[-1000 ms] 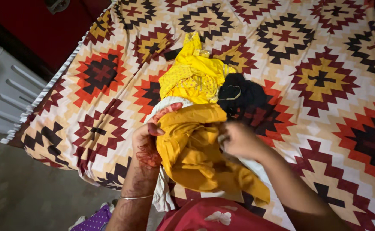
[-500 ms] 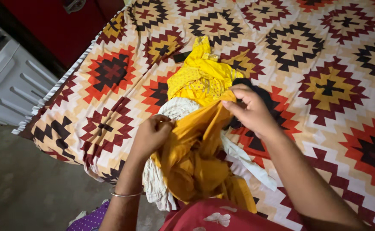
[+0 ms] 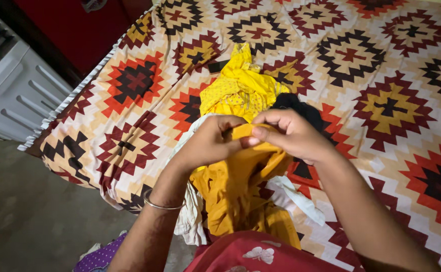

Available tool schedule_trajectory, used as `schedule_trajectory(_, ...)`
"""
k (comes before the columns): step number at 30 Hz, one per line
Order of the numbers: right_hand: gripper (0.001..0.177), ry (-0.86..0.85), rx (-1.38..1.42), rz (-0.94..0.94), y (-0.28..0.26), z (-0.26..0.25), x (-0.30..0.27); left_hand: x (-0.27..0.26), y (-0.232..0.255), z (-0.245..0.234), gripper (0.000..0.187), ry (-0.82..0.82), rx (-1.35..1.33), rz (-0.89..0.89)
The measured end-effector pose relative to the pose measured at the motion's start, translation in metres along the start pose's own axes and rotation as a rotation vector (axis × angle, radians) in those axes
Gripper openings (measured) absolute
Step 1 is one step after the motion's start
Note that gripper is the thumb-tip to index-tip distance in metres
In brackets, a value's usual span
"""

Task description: The person places items into a patterned pillowcase and folds a yellow garment by hand on a bed.

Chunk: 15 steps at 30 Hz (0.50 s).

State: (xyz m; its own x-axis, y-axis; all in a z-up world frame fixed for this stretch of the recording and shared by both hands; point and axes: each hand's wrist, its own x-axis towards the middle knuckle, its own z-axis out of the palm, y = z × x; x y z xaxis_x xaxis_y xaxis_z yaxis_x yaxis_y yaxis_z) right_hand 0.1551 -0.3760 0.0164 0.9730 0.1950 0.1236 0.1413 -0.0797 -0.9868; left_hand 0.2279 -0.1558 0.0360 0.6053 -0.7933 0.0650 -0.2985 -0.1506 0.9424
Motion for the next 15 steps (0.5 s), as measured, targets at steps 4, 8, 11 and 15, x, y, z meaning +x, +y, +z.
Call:
schedule_trajectory(4,0.05,-0.031,0.249,0.029,0.005,-0.006,-0.013,0.006,-0.007,-0.007,0.01,0.077,-0.309,0.214)
schedule_trajectory(8,0.06,-0.226,0.06,0.068,0.037,-0.016,-0.017,0.007,-0.006,-0.034,0.009,0.228,-0.372,0.271)
schedule_trajectory(11,0.042,-0.268,-0.371,0.292,0.083,-0.012,-0.022,0.006,0.002,-0.066,0.015,0.356,-0.55,0.195)
schedule_trajectory(15,0.036,0.013,-0.474,0.419,0.126,-0.025,-0.032,-0.004,0.016,-0.106,0.01,0.199,-0.68,0.266)
